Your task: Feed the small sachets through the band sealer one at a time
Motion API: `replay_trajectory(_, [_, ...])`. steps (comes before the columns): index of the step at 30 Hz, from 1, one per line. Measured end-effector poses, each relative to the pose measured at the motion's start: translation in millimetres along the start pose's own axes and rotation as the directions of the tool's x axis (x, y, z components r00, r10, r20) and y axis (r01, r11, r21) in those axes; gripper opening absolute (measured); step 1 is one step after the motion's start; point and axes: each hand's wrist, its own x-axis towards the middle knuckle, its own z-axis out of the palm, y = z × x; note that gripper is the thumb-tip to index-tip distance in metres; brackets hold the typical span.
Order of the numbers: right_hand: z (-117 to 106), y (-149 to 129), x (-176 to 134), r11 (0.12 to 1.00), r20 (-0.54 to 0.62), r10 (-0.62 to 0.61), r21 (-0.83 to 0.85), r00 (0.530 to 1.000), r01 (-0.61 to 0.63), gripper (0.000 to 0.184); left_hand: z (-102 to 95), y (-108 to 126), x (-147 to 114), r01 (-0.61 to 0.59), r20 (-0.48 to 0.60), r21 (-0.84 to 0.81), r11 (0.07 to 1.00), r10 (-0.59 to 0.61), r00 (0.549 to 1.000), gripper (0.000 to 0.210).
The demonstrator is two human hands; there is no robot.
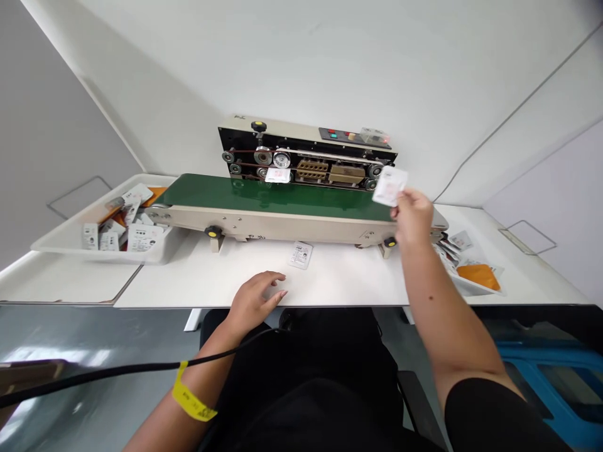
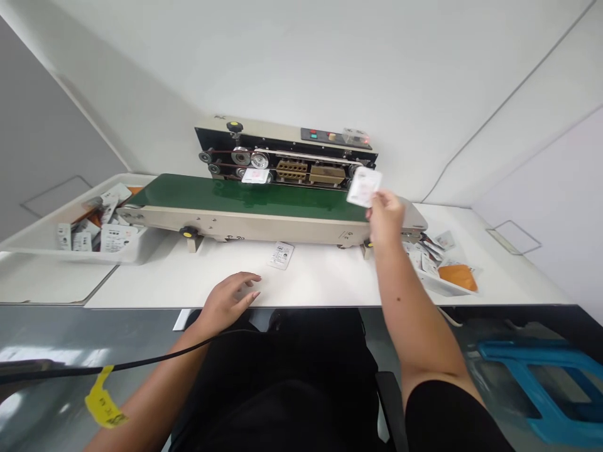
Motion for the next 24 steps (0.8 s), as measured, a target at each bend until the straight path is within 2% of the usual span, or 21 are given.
replay_trajectory(2, [-13.2,-6.0,42.8,0.996,-0.108,0.048,-0.068,0.993,-0.055,0.014,1.6,-1.4,-0.5,-0.01,-0.008,0.006,1.0,0.01,1.0,0.026])
replay_trajectory(5, [-16.3,-6.4,75.6,0.951,-0.104,0.222,-0.195,0.97,-0.239,0.007,4.2,-3.2,-0.9,-0.021,-0.017,0.015,1.0,0.021,1.0,0.026])
replay_trajectory(7, [-8.3,-3.4,84.1,0.916,-0.036,0.314,-0.251,0.949,-0.313,0.009,5.1,-3.2,-0.9,-0.02,-0.016,0.022,1.0,0.02,1.0,0.026])
replay_trajectory(11, [10.2,-1.8,91.9,0.891,0.052,0.377,-0.293,0.925,-0.347,0.01,4.6,-1.9,-0.8,-0.013,-0.011,0.031,0.999,0.013,1.0,0.025])
replay_trajectory(12, [11.9,-3.2,90.9,0.891,0.043,0.368,-0.303,0.929,-0.339,0.009,4.3,-1.8,-0.9,-0.013,-0.012,0.031,0.999,0.013,1.0,0.025])
replay_trajectory(13, [12.3,-5.0,86.8,0.899,0.012,0.305,-0.332,0.952,-0.284,0.009,4.1,-1.9,-1.1,-0.015,-0.013,0.03,0.999,0.016,1.0,0.025])
replay_trajectory(15, [10.6,-8.5,65.4,0.899,-0.081,0.039,-0.433,0.996,-0.07,0.013,4.0,-2.5,-1.3,-0.026,-0.015,0.031,0.999,0.026,1.0,0.025])
replay_trajectory(16, [9.7,-9.1,46.8,0.871,-0.098,-0.128,-0.487,0.987,0.064,0.017,4.2,-2.6,-1.3,-0.033,-0.017,0.036,0.999,0.033,0.999,0.025])
replay_trajectory(17, [9.5,-8.4,23.1,0.825,-0.077,-0.288,-0.525,0.955,0.206,0.021,4.6,-2.5,-1.2,-0.04,-0.022,0.044,0.998,0.041,0.999,0.025])
replay_trajectory(18, [10.5,-5.9,-4.9,0.797,-0.024,-0.37,-0.522,0.929,0.304,0.023,5.3,-1.9,-1.0,-0.048,-0.025,0.055,0.997,0.05,0.998,0.024])
replay_trajectory(19, [12.8,-1.5,-35.8,0.766,0.123,-0.435,-0.47,0.892,0.439,0.021,6.1,-0.9,-0.8,-0.054,-0.029,0.065,0.996,0.056,0.998,0.024])
replay_trajectory(20, [16.5,4.6,-67.8,0.746,0.27,-0.477,-0.379,0.836,0.548,0.019,7.1,0.5,-0.5,-0.058,-0.035,0.076,0.995,0.061,0.998,0.023])
replay_trajectory(21, [21.4,12.2,-99.1,0.742,0.478,-0.434,-0.291,0.763,0.604,0.02,8.2,2.2,-0.2,-0.062,-0.037,0.081,0.995,0.066,0.997,0.024])
replay_trajectory(22, [27.4,20.7,-128.3,0.739,0.623,-0.37,-0.253,0.69,0.625,0.021,9.2,3.8,0.1,-0.065,-0.047,0.085,0.994,0.069,0.997,0.024])
replay_trajectory(24, [41.8,38.3,-175.4,0.746,0.793,-0.215,-0.243,0.57,0.62,0.027,10.9,6.6,0.6,-0.076,-0.054,0.092,0.993,0.082,0.995,0.025])
